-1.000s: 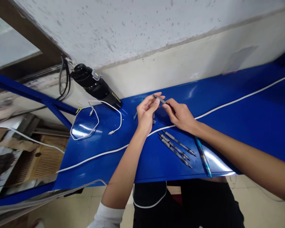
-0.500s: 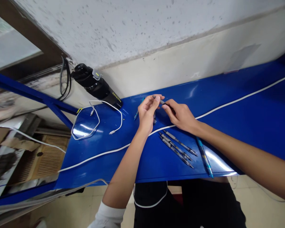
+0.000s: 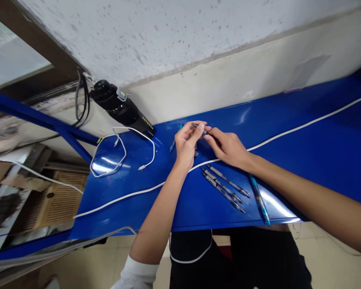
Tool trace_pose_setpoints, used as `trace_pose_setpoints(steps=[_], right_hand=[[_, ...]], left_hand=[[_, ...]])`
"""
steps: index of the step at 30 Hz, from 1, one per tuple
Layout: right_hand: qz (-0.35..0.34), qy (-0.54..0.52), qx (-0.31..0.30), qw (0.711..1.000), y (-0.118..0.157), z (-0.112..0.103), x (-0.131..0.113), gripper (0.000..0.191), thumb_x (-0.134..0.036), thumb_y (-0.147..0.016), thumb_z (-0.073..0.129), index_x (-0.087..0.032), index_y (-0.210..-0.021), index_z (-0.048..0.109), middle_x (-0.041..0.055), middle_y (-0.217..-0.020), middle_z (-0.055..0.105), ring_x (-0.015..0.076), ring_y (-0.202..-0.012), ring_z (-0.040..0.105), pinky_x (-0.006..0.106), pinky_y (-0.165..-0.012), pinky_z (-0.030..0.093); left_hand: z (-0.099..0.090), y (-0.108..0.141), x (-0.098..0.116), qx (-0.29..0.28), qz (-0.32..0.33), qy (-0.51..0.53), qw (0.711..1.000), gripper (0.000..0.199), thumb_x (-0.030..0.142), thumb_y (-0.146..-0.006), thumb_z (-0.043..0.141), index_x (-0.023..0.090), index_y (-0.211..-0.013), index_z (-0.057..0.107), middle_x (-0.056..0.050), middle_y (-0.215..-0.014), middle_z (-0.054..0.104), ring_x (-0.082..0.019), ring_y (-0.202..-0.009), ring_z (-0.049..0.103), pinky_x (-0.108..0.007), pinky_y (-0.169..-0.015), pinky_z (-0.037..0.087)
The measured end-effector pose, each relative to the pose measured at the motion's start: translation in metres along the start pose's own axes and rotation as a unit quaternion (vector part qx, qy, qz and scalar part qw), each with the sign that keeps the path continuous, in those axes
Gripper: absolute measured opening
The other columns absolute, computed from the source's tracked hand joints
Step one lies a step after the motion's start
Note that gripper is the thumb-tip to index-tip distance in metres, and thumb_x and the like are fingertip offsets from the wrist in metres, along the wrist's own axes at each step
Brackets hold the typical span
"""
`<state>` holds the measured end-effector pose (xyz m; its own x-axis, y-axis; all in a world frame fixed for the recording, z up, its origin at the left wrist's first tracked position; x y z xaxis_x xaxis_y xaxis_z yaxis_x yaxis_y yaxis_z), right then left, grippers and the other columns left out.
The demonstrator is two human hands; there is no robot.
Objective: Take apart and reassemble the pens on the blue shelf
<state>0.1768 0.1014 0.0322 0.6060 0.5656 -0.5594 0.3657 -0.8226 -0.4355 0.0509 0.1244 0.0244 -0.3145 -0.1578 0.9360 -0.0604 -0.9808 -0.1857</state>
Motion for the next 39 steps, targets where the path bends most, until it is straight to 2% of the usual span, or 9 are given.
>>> trace_pose_setpoints(steps=[4, 9, 11, 15, 19, 39], right_hand=[[0.0, -0.003, -0.007, 1.0, 0.0, 0.001, 0.0, 0.031, -0.043, -0.114, 0.041, -0.021, -0.105, 0.06, 0.0028, -0.077, 0.065, 0.0166, -0.058, 0.053, 0.03, -0.06, 0.028], [-0.006, -0.005, -0.004, 1.0, 0.0, 0.0, -0.003, 0.029, -0.042, -0.114, 0.043, -0.022, -0.101, 0.058, 0.0012, -0.075, 0.063, 0.0157, -0.057, 0.049, 0.03, -0.06, 0.029], [-0.004, -0.006, -0.004, 1.0, 0.0, -0.001, -0.002, 0.029, -0.043, -0.114, 0.042, -0.022, -0.101, 0.058, 0.001, -0.075, 0.063, 0.0157, -0.057, 0.049, 0.03, -0.06, 0.029], [0.004, -0.003, 0.0, 1.0, 0.0, -0.002, -0.001, 0.031, -0.044, -0.114, 0.042, -0.022, -0.101, 0.059, 0.0015, -0.076, 0.064, 0.017, -0.06, 0.053, 0.03, -0.061, 0.03], [0.006, -0.003, 0.004, 1.0, 0.0, -0.003, -0.001, 0.032, -0.045, -0.114, 0.04, -0.022, -0.104, 0.061, 0.0024, -0.079, 0.067, 0.0173, -0.06, 0.054, 0.03, -0.062, 0.031], [0.007, -0.009, -0.005, 1.0, 0.0, -0.002, -0.002, 0.032, -0.044, -0.113, 0.042, -0.02, -0.107, 0.063, 0.0023, -0.078, 0.069, 0.0158, -0.056, 0.052, 0.029, -0.06, 0.032]], left_hand=[[-0.002, -0.001, -0.002, 0.019, 0.0, 0.001, 1.0, 0.024, 0.046, -0.091, 0.085, 0.023, -0.098, 0.079, -0.005, -0.095, 0.078, -0.017, -0.089, 0.073, -0.029, -0.08, 0.054], [-0.014, -0.002, -0.006, 0.079, -0.003, -0.017, 0.997, 0.033, 0.05, -0.084, 0.09, 0.021, -0.091, 0.078, -0.001, -0.084, 0.073, -0.013, -0.078, 0.067, -0.026, -0.075, 0.051], [-0.013, -0.002, -0.007, 0.073, -0.005, -0.019, 0.997, 0.033, 0.051, -0.084, 0.09, 0.022, -0.095, 0.079, -0.002, -0.088, 0.073, -0.012, -0.077, 0.065, -0.026, -0.074, 0.052], [-0.004, -0.001, -0.003, 0.028, -0.005, -0.016, 0.999, 0.03, 0.05, -0.09, 0.084, 0.024, -0.103, 0.081, -0.005, -0.1, 0.076, -0.016, -0.087, 0.07, -0.028, -0.08, 0.056], [-0.001, 0.0, -0.002, 0.008, -0.007, -0.016, 1.0, 0.029, 0.051, -0.094, 0.08, 0.024, -0.104, 0.081, -0.007, -0.101, 0.077, -0.019, -0.091, 0.072, -0.031, -0.083, 0.058], [-0.009, -0.002, -0.006, 0.042, -0.006, 0.023, 0.999, 0.026, 0.048, -0.096, 0.078, 0.023, -0.1, 0.08, -0.005, -0.095, 0.075, -0.015, -0.082, 0.069, -0.028, -0.077, 0.057]])
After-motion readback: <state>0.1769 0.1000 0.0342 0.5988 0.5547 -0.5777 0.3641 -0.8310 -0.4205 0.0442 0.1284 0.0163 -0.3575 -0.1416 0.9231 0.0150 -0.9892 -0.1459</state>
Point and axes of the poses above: each hand's wrist, its own y-axis away from the middle knuckle, its own z-axis out of the palm, x = y × z, the point moved 10 cm from there along -y, towards the middle knuckle
